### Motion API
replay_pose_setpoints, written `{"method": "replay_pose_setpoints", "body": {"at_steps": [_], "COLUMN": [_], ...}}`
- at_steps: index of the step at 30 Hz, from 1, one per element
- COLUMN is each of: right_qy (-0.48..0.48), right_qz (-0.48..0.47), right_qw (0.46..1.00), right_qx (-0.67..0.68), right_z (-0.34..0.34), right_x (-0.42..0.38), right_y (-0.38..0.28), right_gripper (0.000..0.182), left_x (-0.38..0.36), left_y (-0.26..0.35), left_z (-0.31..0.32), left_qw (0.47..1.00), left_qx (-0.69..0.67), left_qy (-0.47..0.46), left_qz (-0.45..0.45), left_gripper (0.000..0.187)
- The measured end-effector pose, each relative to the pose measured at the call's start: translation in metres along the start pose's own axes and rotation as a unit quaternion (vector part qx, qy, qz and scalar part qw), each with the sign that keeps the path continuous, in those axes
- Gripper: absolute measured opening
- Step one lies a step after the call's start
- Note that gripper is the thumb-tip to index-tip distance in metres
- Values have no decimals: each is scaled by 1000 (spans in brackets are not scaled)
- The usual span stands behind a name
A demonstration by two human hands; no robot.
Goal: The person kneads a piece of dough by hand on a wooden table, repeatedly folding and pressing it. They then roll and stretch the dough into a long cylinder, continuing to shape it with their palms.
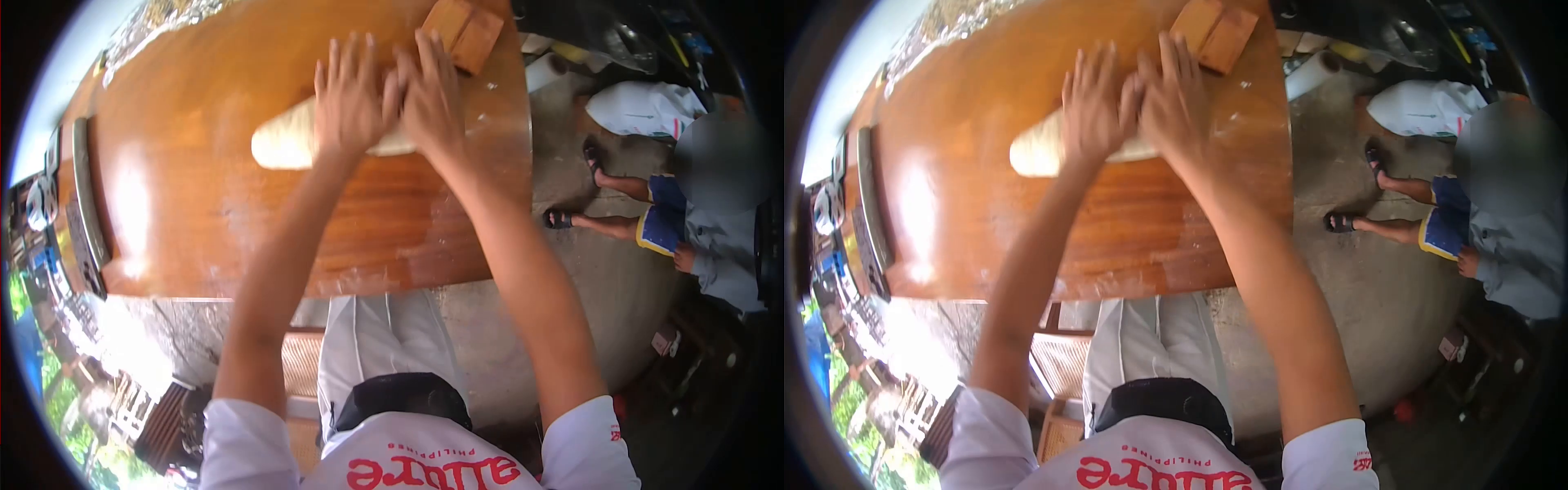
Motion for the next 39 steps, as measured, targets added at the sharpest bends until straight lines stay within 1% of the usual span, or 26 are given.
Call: {"method": "replay_pose_setpoints", "body": {"at_steps": [1,2,4,5,6,7,8,9,11,13,15,18,20,21,22,23,25,26,27,28,30,31,35,37,38,39], "right_qy": [-5,-18,-21,-94,-166,-158,-147,-158,-175,-168,-211,-199,-185,-143,-112,-62,-59,-53,-88,-86,-115,-112,-114,-60,-71,-4], "right_qz": [2,-8,-18,9,37,13,-16,-21,-25,-16,41,83,104,123,139,128,113,115,118,115,78,53,6,32,15,-20], "right_qw": [1000,1000,999,995,985,987,989,986,983,985,975,975,975,979,979,981,986,988,987,988,990,992,992,997,996,999], "right_qx": [9,-11,-35,-17,1,15,28,42,49,37,62,44,70,84,101,129,110,92,64,54,0,-11,-50,-42,-45,-44], "right_z": [12,22,21,29,33,17,-1,-14,-31,-45,-46,-51,-46,-50,-55,-56,-51,-51,-41,-36,-21,-19,3,9,18,2], "right_x": [4,9,7,-11,-33,-50,-67,-86,-127,-158,-180,-192,-197,-199,-207,-210,-205,-205,-200,-190,-169,-155,-84,-54,-46,-33], "right_y": [-1,-5,-11,-10,-10,-20,-31,-37,-45,-58,-62,-75,-77,-76,-82,-87,-93,-97,-95,-91,-80,-71,-44,-23,-21,-31], "right_gripper": [41,43,44,45,47,49,51,54,61,65,67,67,66,65,64,63,61,59,59,59,62,64,63,55,48,31], "left_x": [20,23,31,19,4,-15,-37,-59,-100,-136,-163,-191,-198,-207,-213,-223,-220,-223,-222,-215,-191,-171,-100,-74,-67,-60], "left_y": [-27,-38,-44,-35,-39,-43,-30,-15,4,19,33,43,46,42,37,31,26,18,12,1,-22,-30,-65,-91,-104,-118], "left_z": [18,17,31,16,21,30,20,1,-17,-24,-26,-28,-28,-34,-36,-45,-56,-58,-59,-59,-39,-40,-49,-40,-35,-27], "left_qw": [999,999,966,970,971,967,969,975,986,992,991,994,993,993,988,987,986,991,993,994,986,987,991,989,993,995], "left_qx": [12,17,217,210,169,127,157,85,98,61,41,-4,-15,-24,-48,-81,-122,-69,-17,-26,75,74,91,64,24,-28], "left_qy": [0,-2,-141,-115,-170,-221,-190,-207,-127,-106,-124,-110,-113,-114,-145,-135,-110,-115,-116,-110,-129,-115,-90,-131,-115,-100], "left_qz": [-49,-50,22,31,3,-25,27,1,40,17,-7,4,28,37,35,21,18,9,3,6,75,81,46,-15,-13,-3], "left_gripper": [75,75,77,60,61,62,65,71,75,80,84,85,84,83,76,73,70,69,69,69,68,67,67,65,63,61]}}
Point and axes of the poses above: each hand's wrist, its own x-axis towards the middle knuckle, its own z-axis out of the palm, y = z × x, the point moved 10 cm from there along x, towards the middle knuckle, and after that the axes turned 4 degrees about x, right-handed, at the moved point
